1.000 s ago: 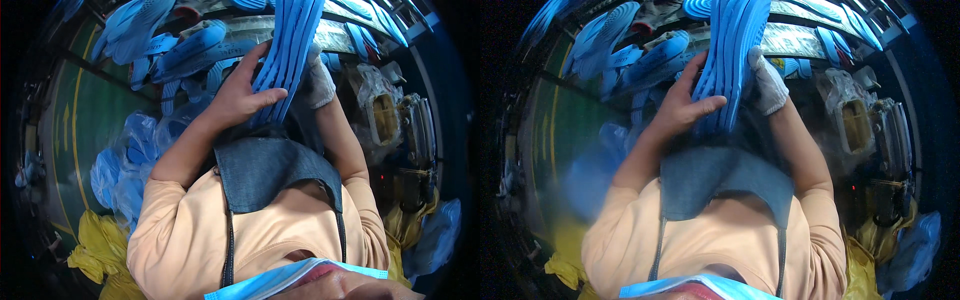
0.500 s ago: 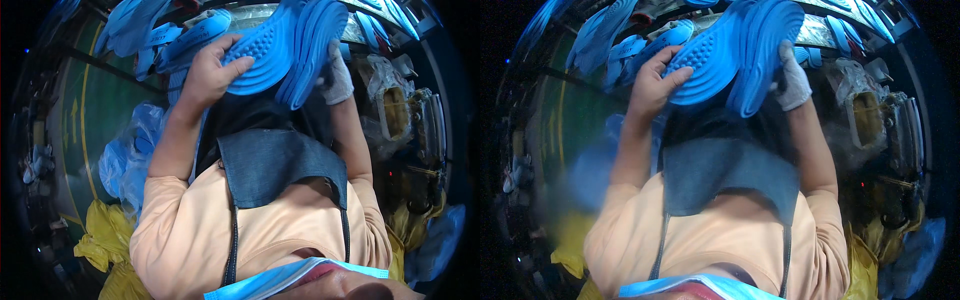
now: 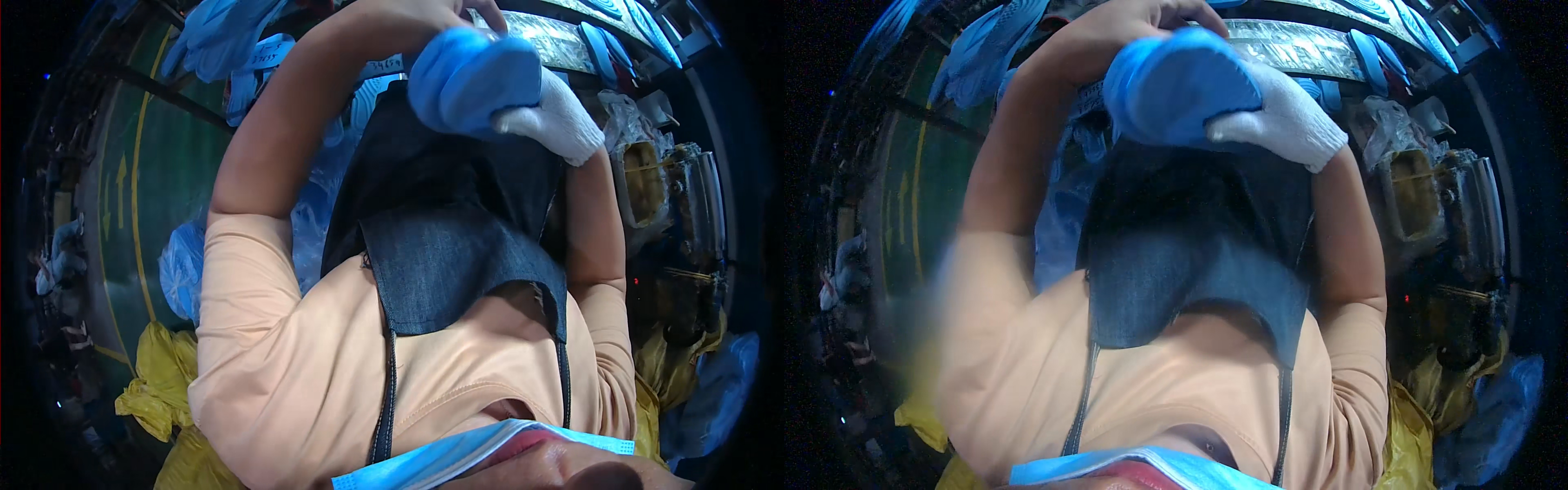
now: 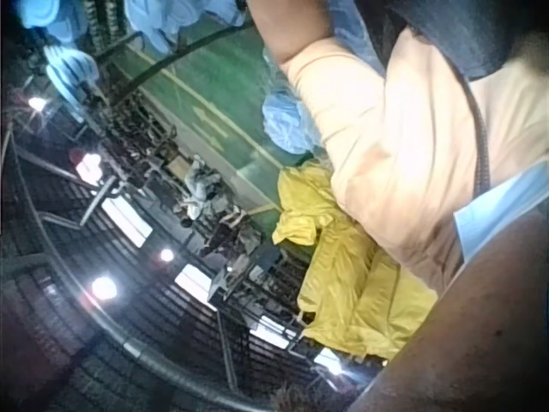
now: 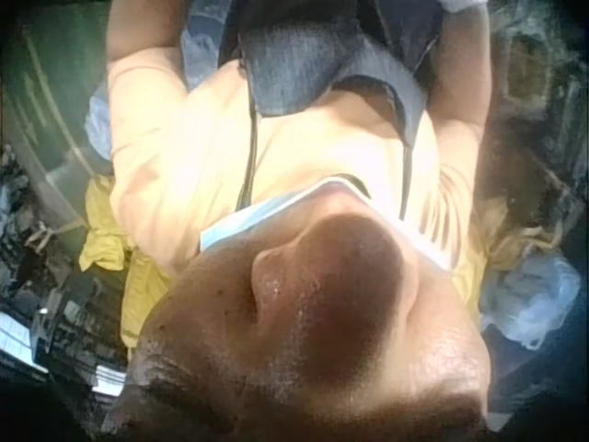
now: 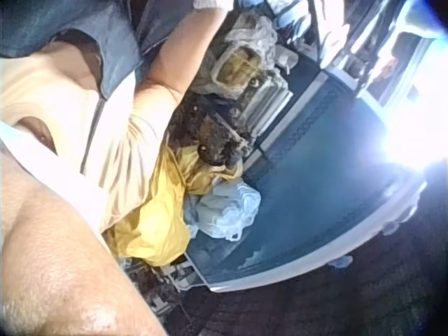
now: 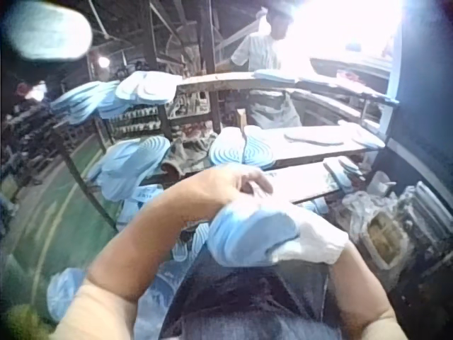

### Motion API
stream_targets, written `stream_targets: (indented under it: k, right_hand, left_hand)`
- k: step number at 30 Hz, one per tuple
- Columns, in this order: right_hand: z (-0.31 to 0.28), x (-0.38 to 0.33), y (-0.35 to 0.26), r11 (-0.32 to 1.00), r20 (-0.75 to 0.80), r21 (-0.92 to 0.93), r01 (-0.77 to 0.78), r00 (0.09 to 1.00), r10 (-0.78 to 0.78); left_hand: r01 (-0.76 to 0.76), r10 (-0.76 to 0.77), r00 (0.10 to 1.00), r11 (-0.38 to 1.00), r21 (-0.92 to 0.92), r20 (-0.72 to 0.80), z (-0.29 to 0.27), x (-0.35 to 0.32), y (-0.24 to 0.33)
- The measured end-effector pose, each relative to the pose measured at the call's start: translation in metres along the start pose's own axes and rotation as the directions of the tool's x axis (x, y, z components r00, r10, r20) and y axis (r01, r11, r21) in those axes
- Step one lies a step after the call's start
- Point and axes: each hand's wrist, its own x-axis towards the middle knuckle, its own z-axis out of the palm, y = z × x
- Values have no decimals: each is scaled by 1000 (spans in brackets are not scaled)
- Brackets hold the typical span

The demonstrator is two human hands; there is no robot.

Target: The person removes blue shoe insoles from plastic bags and places them onto a metal rack. They then use a brush to clean the rack surface and handle yellow sacks nearby.

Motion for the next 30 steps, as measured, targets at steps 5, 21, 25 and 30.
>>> stream_targets:
  k: [5, 21, 25, 30]
  right_hand:
    - [3, -21, 47, 743, -297, 659, 114, 947, 118]
    - [41, -27, 55, 228, -122, 974, -14, 812, 571]
    - [42, -17, 57, 215, -131, 977, -4, 779, 612]
    - [33, -1, 112, 266, -101, 954, -139, 688, 718]
  left_hand:
    - [-260, 84, 951, 737, -624, -297, 26, -5, -25]
    - [-162, 13, 769, 971, -175, -639, 92, 11, -53]
    - [-213, 41, 642, 969, -127, -765, 81, -2, -67]
    - [-546, -168, 448, 726, -417, -878, 46, -76, -79]
